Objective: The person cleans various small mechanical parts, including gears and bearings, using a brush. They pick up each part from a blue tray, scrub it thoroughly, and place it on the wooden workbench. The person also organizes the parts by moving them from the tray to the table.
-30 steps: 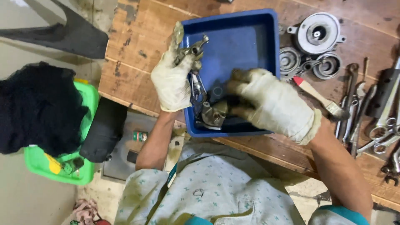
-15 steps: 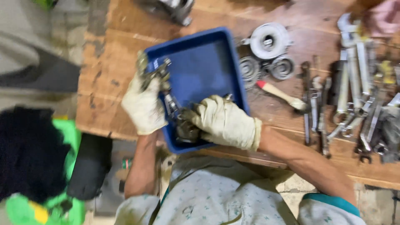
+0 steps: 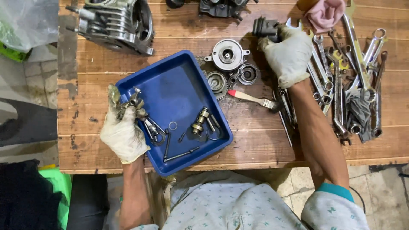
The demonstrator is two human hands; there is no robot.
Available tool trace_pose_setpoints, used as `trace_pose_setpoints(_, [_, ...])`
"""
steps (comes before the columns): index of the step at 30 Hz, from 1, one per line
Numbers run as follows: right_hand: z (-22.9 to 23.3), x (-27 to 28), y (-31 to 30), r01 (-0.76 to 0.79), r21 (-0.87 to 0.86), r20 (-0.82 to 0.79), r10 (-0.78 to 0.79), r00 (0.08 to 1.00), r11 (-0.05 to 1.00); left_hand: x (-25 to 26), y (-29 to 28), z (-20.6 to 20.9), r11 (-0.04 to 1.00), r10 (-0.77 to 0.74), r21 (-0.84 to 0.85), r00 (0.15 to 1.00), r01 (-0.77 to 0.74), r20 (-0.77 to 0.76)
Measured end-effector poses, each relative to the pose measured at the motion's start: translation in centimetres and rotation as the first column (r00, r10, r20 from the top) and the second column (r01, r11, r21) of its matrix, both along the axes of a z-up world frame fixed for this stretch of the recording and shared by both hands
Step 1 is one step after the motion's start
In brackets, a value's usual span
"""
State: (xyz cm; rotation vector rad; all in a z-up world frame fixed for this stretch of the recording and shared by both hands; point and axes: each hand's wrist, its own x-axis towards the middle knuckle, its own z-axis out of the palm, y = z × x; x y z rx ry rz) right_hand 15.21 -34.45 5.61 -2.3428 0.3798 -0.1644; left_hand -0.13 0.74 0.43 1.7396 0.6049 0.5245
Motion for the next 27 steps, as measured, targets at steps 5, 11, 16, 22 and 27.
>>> trace_pose_setpoints(5, [3.5, -2.4, 2.2, -0.105, -0.09, -0.271, 0.077, 0.959, 0.99, 0.6, -0.7, 0.5, 0.988, 0.079, -0.134, 0.997, -0.077, 0.009])
trace_pose_setpoints(11, [-2.8, -1.7, -3.6, -0.32, -0.498, -0.004, 0.367, 0.93, 0.806, 1.0, -1.2, 1.3, 0.918, 0.152, -0.368, 0.988, -0.147, -0.015])
trace_pose_setpoints(16, [-1.7, -2.1, -3.1, -0.408, -0.545, 0.045, 0.511, 0.858, 0.733, -0.1, 0.9, -2.1, 0.991, 0.067, 0.122, 0.996, -0.059, -0.056])
trace_pose_setpoints(22, [-2.2, -2.5, -2.8, -0.598, -0.571, -0.008, 0.725, 0.689, 0.562, 0.2, 1.1, -3.8, 0.957, 0.074, -0.289, 0.977, -0.013, 0.202])
trace_pose_setpoints(27, [-2.3, -5.9, 1.1, -0.717, -0.575, -0.048, 0.858, 0.511, 0.395, 0.3, 0.2, -2.2, 0.977, 0.03, -0.215, 0.983, 0.01, 0.182])
